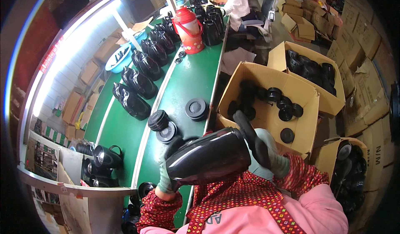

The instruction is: The person repeatedly picks up black kettles, inserts a metal rod into the opening, and places the finished units on a green table. They also handle black lids and place them on the table or into a cardboard box.

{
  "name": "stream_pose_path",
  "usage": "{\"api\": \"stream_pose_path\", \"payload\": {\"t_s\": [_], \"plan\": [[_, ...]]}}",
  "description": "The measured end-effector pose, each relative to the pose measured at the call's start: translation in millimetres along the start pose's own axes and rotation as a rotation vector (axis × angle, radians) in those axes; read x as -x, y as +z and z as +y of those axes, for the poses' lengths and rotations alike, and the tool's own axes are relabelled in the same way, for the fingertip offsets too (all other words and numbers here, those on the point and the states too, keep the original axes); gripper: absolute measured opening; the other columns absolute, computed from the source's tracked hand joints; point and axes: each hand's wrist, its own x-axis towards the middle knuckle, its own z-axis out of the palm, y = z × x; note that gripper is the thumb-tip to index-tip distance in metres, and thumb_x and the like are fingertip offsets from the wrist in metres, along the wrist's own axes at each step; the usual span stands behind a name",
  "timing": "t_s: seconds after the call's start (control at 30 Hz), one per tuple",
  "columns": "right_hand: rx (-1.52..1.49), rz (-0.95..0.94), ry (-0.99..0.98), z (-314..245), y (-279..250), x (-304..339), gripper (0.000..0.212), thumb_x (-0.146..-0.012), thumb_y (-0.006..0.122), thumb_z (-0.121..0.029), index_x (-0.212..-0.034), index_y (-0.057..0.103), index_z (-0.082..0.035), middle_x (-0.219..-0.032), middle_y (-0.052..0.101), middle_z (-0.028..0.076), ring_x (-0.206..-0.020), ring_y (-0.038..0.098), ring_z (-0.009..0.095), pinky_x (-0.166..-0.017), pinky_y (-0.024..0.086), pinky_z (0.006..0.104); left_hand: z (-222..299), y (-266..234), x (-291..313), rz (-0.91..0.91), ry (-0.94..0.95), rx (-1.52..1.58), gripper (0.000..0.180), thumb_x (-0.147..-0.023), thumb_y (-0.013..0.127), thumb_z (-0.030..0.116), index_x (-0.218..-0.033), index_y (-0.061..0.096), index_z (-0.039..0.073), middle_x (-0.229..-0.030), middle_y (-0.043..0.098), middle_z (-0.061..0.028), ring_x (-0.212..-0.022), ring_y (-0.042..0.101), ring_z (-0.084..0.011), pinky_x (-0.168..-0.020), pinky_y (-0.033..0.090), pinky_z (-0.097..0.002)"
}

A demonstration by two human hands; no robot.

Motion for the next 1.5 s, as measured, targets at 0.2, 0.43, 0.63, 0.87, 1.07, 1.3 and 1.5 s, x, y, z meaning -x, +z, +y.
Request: {"api": "stream_pose_path", "payload": {"t_s": [0.2, 0.43, 0.63, 0.87, 1.07, 1.3, 1.5], "plan": [[-0.356, 0.116, 0.455, 3.2, -2.8, 10.9, 0.077, -0.102, 0.063, -0.052, -0.156, 0.043, -0.001, -0.156, 0.053, 0.015, -0.141, 0.052, 0.023, -0.122, 0.037, 0.0379, 30.8, 38.3, -3.5, -0.442, 0.852, -1.311, 0.057, -0.087, 0.076, 0.017, -0.137, 0.06, -0.006, -0.124, 0.069, -0.0265, -0.107, 0.073, -0.0379, -0.09, 0.06, -0.0424], [0.052, 0.091, -0.129, -13.9, 18.0, 7.1, 0.082, -0.103, 0.054, -0.061, -0.156, 0.042, 0.0, -0.157, 0.05, 0.019, -0.142, 0.051, 0.024, -0.12, 0.038, 0.0385, -14.9, -21.7, -6.6, -0.189, 0.18, -0.436, 0.073, -0.098, 0.069, 0.033, -0.155, 0.043, -0.005, -0.14, 0.063, -0.0197, -0.131, 0.061, -0.0314, -0.112, 0.05, -0.046], [-0.602, 0.168, 0.431, 39.9, -7.3, 33.7, 0.057, -0.11, 0.051, -0.045, -0.148, 0.052, -0.003, -0.149, 0.058, 0.011, -0.132, 0.057, 0.021, -0.118, 0.042, 0.0393, 52.2, 55.5, -10.8, -0.585, 1.011, -1.609, 0.057, -0.09, 0.075, 0.007, -0.142, 0.056, -0.006, -0.137, 0.063, -0.0305, -0.12, 0.07, -0.0354, -0.098, 0.058, -0.0427], [0.148, -0.015, 0.039, -7.3, 0.4, 14.6, 0.083, -0.09, 0.074, -0.054, -0.151, 0.052, -0.003, -0.162, 0.038, 0.023, -0.146, 0.042, 0.036, -0.12, 0.036, 0.051, -24.5, -12.2, -8.1, -0.213, -0.029, -0.327, 0.058, -0.096, 0.072, 0.014, -0.146, 0.05, -0.004, -0.144, 0.058, -0.0194, -0.125, 0.065, -0.0297, -0.107, 0.055, -0.0422], [0.653, -0.398, -0.462, -57.5, -7.8, -15.0, 0.094, -0.076, 0.084, -0.061, -0.153, 0.052, -0.017, -0.161, 0.032, 0.032, -0.146, 0.031, 0.057, -0.119, 0.027, 0.0652, -92.9, 14.8, -25.2, -0.257, -0.149, -0.016, 0.055, -0.097, 0.069, 0.019, -0.144, 0.052, -0.004, -0.141, 0.06, -0.0195, -0.123, 0.066, -0.0285, -0.107, 0.055, -0.0416], [0.286, 0.195, -0.11, -27.5, 6.4, 5.1, 0.056, -0.104, 0.063, -0.033, -0.149, 0.051, -0.001, -0.15, 0.053, 0.016, -0.138, 0.05, 0.029, -0.119, 0.034, 0.0389, -62.6, -9.3, -25.5, -0.18, 0.103, -0.025, 0.052, -0.099, 0.065, 0.024, -0.142, 0.053, -0.003, -0.138, 0.063, -0.0197, -0.121, 0.066, -0.027, -0.106, 0.055, -0.0408], [0.137, 0.174, 0.171, -9.5, -50.1, -9.8, 0.055, -0.108, 0.051, -0.039, -0.146, 0.056, 0.0, -0.134, 0.066, 0.01, -0.123, 0.062, 0.019, -0.112, 0.045, 0.0331, -108.1, -4.3, 0.5, -0.128, 0.061, -0.49, 0.06, -0.097, 0.069, 0.017, -0.15, 0.046, 0.0, -0.139, 0.063, -0.0186, -0.122, 0.066, -0.0255, -0.107, 0.051, -0.0384]]}}
